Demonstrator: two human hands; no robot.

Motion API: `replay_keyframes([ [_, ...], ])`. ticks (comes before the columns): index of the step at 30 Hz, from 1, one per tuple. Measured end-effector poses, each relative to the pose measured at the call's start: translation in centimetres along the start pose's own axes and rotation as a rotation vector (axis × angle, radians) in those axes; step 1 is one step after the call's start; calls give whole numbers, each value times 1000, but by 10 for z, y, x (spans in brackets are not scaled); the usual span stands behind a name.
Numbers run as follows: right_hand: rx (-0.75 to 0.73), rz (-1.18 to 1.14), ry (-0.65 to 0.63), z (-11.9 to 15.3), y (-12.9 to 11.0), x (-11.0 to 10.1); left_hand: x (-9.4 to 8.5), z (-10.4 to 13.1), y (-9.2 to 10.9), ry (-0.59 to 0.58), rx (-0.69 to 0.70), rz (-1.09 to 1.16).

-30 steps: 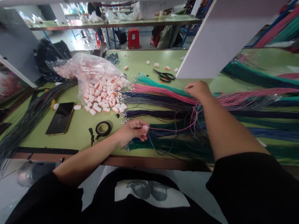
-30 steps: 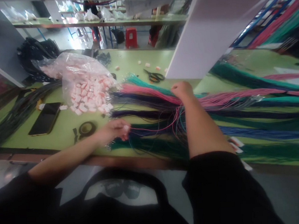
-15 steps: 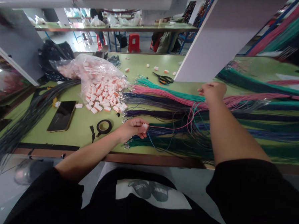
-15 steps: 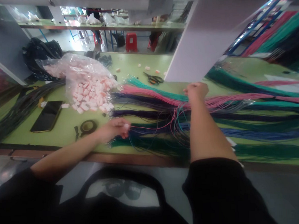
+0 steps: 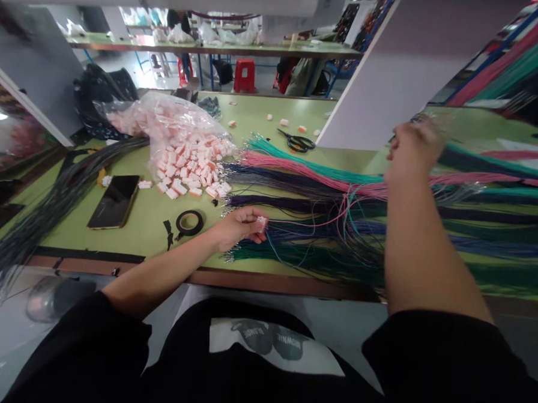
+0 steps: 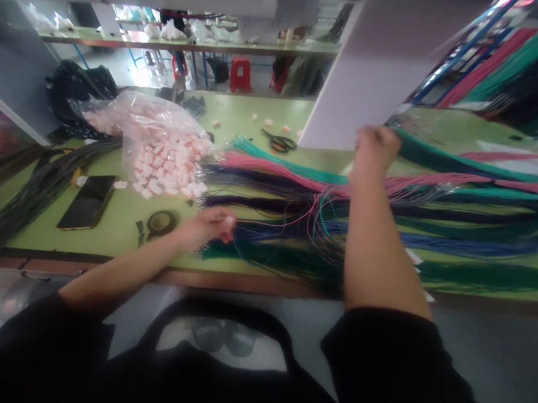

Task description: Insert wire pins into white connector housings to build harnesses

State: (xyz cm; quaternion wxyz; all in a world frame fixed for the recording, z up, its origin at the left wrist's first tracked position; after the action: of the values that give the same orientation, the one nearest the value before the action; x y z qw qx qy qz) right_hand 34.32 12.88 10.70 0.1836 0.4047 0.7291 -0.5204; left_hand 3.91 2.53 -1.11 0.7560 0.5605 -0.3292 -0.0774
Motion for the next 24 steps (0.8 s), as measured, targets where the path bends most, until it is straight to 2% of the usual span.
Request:
replay_keyframes([
  [1, 62, -68, 138, 8, -9, -3, -1, 0, 0, 4, -1, 15],
  [2, 83, -123, 186, 19, -22, 1, -1, -1, 0, 3, -1, 32],
  [5, -115, -137, -243, 63, -77, 47, -4, -1, 1, -20, 1, 84],
  [7, -215, -186, -512, 95, -104, 77, -4, 0, 3, -46, 2, 110],
  [10, -256, -410, -805, 125, -119, 100, -5, 1, 5, -68, -2, 134],
  [12, -218, -565, -906, 131, -115, 104, -5, 2, 6, -66, -8, 142],
  [14, -154, -645, -931, 128, -104, 102, -5, 3, 7, -63, -23, 142],
  [17, -90, -603, -891, 122, -90, 98, -5, 3, 7, -74, -46, 151],
  [20, -134, -456, -811, 121, -89, 95, -5, 3, 8, -87, -52, 159],
  [24, -234, -285, -644, 128, -99, 94, -4, 3, 9, -75, -57, 155],
])
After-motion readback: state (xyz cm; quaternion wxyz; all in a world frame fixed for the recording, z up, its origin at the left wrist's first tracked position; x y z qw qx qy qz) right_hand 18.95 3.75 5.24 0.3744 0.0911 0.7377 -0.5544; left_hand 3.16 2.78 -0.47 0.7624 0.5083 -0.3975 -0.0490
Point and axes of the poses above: each hand's wrist, its own z-axis away from the middle knuckle, its own x-axis out of the palm, y = z × x, the point moved 4 cm from there along -z, towards the middle knuckle, and after that the axes turned 1 degree about -z, right-handed, at the moved point
